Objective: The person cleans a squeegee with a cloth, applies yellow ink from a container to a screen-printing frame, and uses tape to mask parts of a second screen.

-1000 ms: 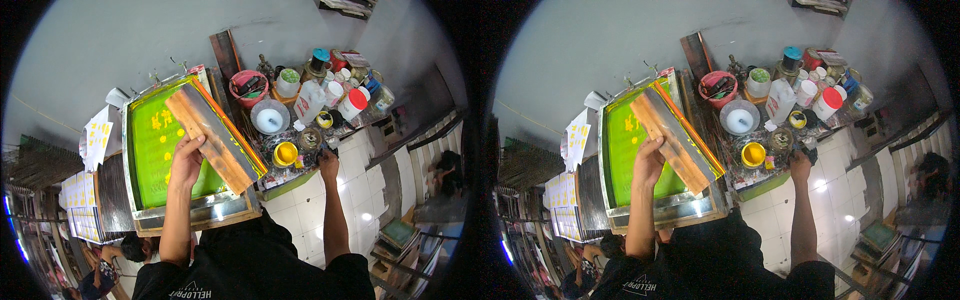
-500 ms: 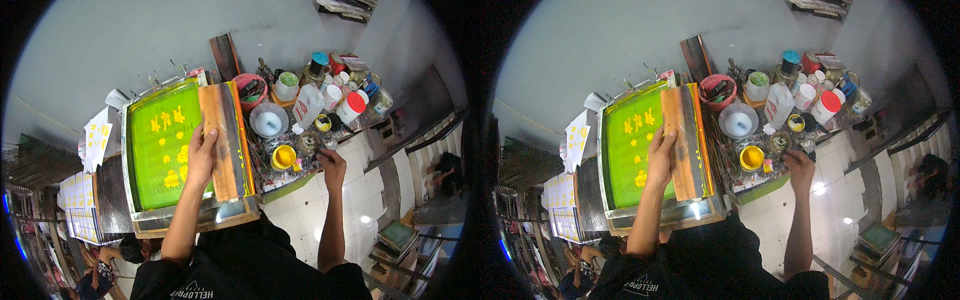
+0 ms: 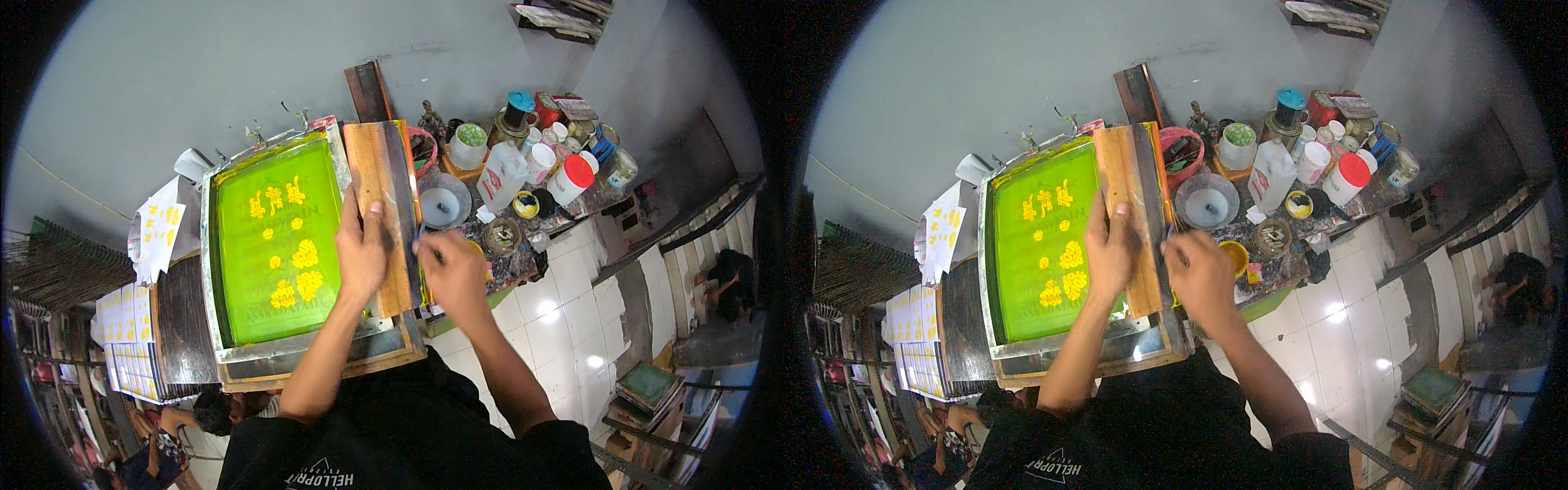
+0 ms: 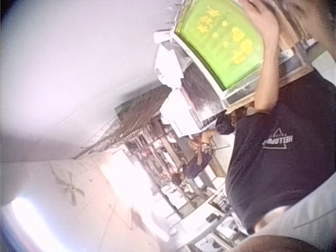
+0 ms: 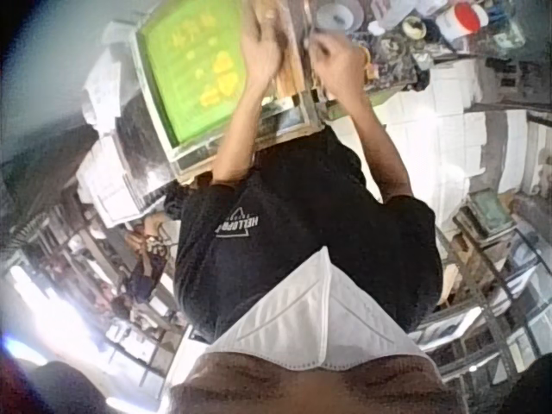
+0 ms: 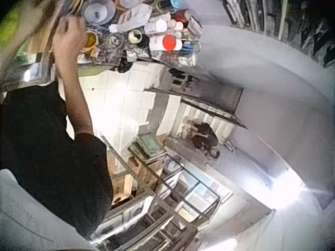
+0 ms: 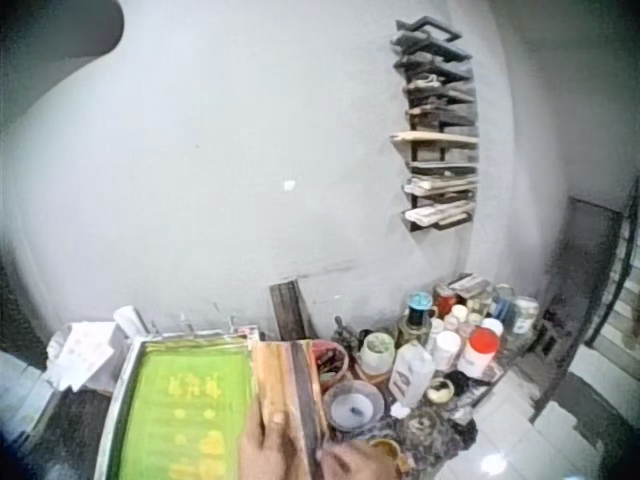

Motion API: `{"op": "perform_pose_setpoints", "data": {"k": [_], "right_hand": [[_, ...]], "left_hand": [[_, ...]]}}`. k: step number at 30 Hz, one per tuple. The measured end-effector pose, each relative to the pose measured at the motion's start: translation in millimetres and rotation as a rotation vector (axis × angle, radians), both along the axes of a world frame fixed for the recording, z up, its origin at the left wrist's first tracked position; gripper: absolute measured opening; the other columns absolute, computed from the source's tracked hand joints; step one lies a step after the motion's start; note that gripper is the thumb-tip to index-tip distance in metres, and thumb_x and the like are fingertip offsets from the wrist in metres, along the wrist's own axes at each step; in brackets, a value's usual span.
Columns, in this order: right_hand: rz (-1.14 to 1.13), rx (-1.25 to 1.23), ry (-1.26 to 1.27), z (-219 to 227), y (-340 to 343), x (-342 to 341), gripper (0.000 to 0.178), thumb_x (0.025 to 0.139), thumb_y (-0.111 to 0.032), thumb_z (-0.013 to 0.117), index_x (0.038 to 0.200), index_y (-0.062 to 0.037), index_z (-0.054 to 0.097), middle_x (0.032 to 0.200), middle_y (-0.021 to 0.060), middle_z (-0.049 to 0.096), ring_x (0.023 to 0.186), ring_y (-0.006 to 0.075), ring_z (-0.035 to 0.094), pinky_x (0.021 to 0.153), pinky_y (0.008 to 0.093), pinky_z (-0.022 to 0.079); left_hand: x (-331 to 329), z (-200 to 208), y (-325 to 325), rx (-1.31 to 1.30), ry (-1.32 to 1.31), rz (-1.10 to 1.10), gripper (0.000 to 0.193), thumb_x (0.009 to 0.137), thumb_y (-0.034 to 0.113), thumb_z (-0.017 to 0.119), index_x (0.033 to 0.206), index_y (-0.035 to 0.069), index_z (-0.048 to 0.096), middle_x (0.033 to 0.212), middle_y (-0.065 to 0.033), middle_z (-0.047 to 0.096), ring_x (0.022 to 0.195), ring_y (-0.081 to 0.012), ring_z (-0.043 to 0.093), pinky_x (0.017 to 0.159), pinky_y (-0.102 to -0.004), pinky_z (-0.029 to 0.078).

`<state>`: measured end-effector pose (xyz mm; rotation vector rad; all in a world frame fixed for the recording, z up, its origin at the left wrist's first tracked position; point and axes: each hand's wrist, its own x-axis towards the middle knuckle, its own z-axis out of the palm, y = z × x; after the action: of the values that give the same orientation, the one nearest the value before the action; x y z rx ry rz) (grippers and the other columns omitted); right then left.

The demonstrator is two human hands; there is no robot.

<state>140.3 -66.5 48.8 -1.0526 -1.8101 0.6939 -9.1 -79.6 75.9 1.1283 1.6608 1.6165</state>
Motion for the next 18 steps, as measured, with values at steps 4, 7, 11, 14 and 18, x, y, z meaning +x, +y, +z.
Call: {"op": "perform_pose_setpoints", "data": {"k": [4, 7, 11, 14, 18], "right_hand": [[-0.058, 0.053, -0.011, 3, -2, -6, 0.013, 0.083, -0.011, 0.075, 0.090, -0.0007, 0.072, 0.085, 0.0156, 0.068, 0.074, 0.0326, 0.067, 0.066, 0.0394, 0.052], [-0.042, 0.001, 0.020, -6, -22, -2, 0.012, 0.084, -0.008, 0.075, 0.091, 0.0016, 0.072, 0.085, 0.0163, 0.069, 0.073, 0.0305, 0.068, 0.065, 0.0363, 0.052], [-0.177, 0.237, 0.052, 37, 54, -14, 0.013, 0.084, -0.010, 0.075, 0.091, 0.0009, 0.072, 0.086, 0.0169, 0.069, 0.076, 0.0319, 0.068, 0.066, 0.0367, 0.052], [-0.217, 0.226, 0.118, 76, 75, -12, 0.015, 0.085, -0.012, 0.075, 0.092, 0.0008, 0.072, 0.085, 0.0169, 0.068, 0.076, 0.0330, 0.068, 0.068, 0.0371, 0.052], [-0.212, 0.274, 0.110, 72, 67, -16, 0.014, 0.085, -0.012, 0.074, 0.093, 0.0000, 0.072, 0.085, 0.0154, 0.068, 0.075, 0.0320, 0.067, 0.067, 0.0386, 0.051]], "left_hand": [[-6, -17, 1, 0.128, -0.009, 0.019, 0.056, 0.104, 0.019, 0.050, 0.152, -0.004, 0.032, 0.134, -0.0187, 0.058, 0.117, -0.0192, 0.055, 0.102, -0.0319, 0.042], [-6, -9, -4, 0.122, -0.011, -0.006, 0.057, 0.104, 0.018, 0.050, 0.153, -0.004, 0.031, 0.139, -0.0194, 0.055, 0.121, -0.0206, 0.054, 0.104, -0.0329, 0.041], [14, -15, -24, 0.099, 0.112, -0.092, 0.059, 0.104, 0.020, 0.051, 0.153, -0.006, 0.029, 0.143, -0.0189, 0.051, 0.127, -0.0207, 0.050, 0.108, -0.0331, 0.038], [20, -9, -30, 0.126, 0.077, -0.163, 0.059, 0.105, 0.019, 0.050, 0.152, -0.009, 0.028, 0.145, -0.0189, 0.048, 0.130, -0.0212, 0.047, 0.111, -0.0337, 0.035], [11, 0, -26, 0.139, 0.138, -0.171, 0.058, 0.105, 0.019, 0.049, 0.152, -0.008, 0.028, 0.145, -0.0209, 0.049, 0.129, -0.0208, 0.049, 0.108, -0.0331, 0.038]]}}
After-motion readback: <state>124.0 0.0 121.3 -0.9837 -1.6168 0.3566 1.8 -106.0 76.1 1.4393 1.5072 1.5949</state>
